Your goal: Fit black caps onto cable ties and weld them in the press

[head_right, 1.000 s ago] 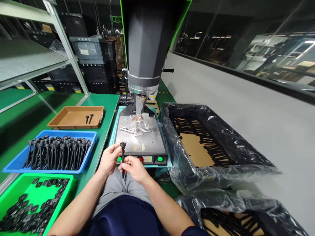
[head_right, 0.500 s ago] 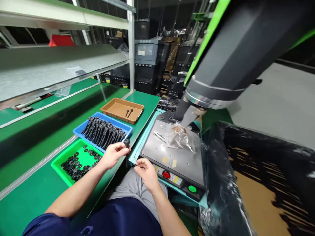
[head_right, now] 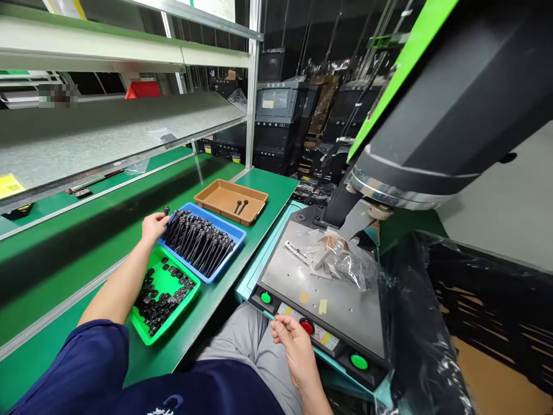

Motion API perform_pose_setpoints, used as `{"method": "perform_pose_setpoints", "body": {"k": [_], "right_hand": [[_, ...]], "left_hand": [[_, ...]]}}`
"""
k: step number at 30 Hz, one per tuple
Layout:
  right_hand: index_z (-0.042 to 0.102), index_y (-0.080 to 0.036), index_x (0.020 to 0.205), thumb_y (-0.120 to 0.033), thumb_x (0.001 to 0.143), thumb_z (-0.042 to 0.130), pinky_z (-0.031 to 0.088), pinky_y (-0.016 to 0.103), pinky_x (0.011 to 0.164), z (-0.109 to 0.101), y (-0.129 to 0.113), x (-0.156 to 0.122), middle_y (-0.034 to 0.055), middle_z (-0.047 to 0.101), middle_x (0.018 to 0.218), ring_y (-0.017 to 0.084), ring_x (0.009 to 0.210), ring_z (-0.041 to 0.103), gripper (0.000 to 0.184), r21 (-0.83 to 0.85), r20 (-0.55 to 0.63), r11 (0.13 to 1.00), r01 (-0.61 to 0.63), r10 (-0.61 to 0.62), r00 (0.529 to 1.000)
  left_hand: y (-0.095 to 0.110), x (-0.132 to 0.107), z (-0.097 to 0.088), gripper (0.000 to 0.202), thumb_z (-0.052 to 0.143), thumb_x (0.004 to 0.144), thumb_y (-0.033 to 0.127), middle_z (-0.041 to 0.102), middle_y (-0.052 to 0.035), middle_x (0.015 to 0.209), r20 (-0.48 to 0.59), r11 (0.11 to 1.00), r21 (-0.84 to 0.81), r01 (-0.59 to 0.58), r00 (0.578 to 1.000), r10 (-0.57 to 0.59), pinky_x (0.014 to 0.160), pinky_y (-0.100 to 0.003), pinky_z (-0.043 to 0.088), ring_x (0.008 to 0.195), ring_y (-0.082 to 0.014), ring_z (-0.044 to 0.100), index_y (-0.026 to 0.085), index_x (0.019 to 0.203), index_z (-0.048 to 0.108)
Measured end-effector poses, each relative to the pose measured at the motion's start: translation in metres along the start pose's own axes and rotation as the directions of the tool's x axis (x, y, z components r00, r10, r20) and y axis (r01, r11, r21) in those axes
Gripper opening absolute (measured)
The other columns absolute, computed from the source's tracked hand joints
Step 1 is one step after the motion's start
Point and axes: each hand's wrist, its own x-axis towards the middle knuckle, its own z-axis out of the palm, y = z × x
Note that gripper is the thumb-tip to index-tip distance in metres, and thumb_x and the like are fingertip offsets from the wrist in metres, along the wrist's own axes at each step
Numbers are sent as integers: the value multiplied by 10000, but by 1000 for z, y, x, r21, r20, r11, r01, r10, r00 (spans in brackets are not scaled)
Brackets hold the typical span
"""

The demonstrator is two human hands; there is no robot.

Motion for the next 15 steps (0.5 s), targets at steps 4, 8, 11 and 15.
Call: {"method": "perform_pose_setpoints", "body": {"k": [4, 8, 11, 15], "right_hand": [[668, -170, 860, -546, 640, 780, 488, 291, 590, -7, 3, -3, 65, 662, 775, 194, 663, 590, 450, -8, -56, 1000, -10, 10, 998], [674, -175, 871, -544, 662, 767, 494, 288, 593, -14, 9, -6, 61, 661, 781, 190, 670, 590, 434, -21, -80, 1000, -6, 5, 997], [677, -174, 877, -536, 665, 768, 497, 290, 593, -19, 16, -9, 66, 666, 791, 191, 677, 590, 429, -31, -75, 999, -18, 16, 997], [678, -173, 874, -540, 653, 772, 504, 293, 582, -24, 24, -14, 67, 672, 792, 192, 665, 599, 439, -21, -113, 999, -49, 46, 993]], "left_hand": [[-8, 25, 10, 298, 599, 771, 342, 723, -106, 938, 16, 996, 83, 43, 999, -45, 789, -323, 457, 879, -251, 643, 151, 964, 723], [-13, 35, 27, 281, 652, 741, 307, 730, -112, 981, 83, 990, 132, 44, 995, -55, 799, -335, 468, 912, -265, 649, 172, 974, 731], [-17, 38, 34, 301, 653, 741, 284, 727, -111, 1029, 112, 986, 163, 33, 992, -52, 816, -332, 468, 951, -264, 647, 177, 1014, 724], [-21, 36, 33, 318, 656, 733, 296, 718, -125, 1066, 140, 979, 202, 17, 989, -47, 819, -345, 467, 970, -277, 642, 173, 1019, 721]]}}
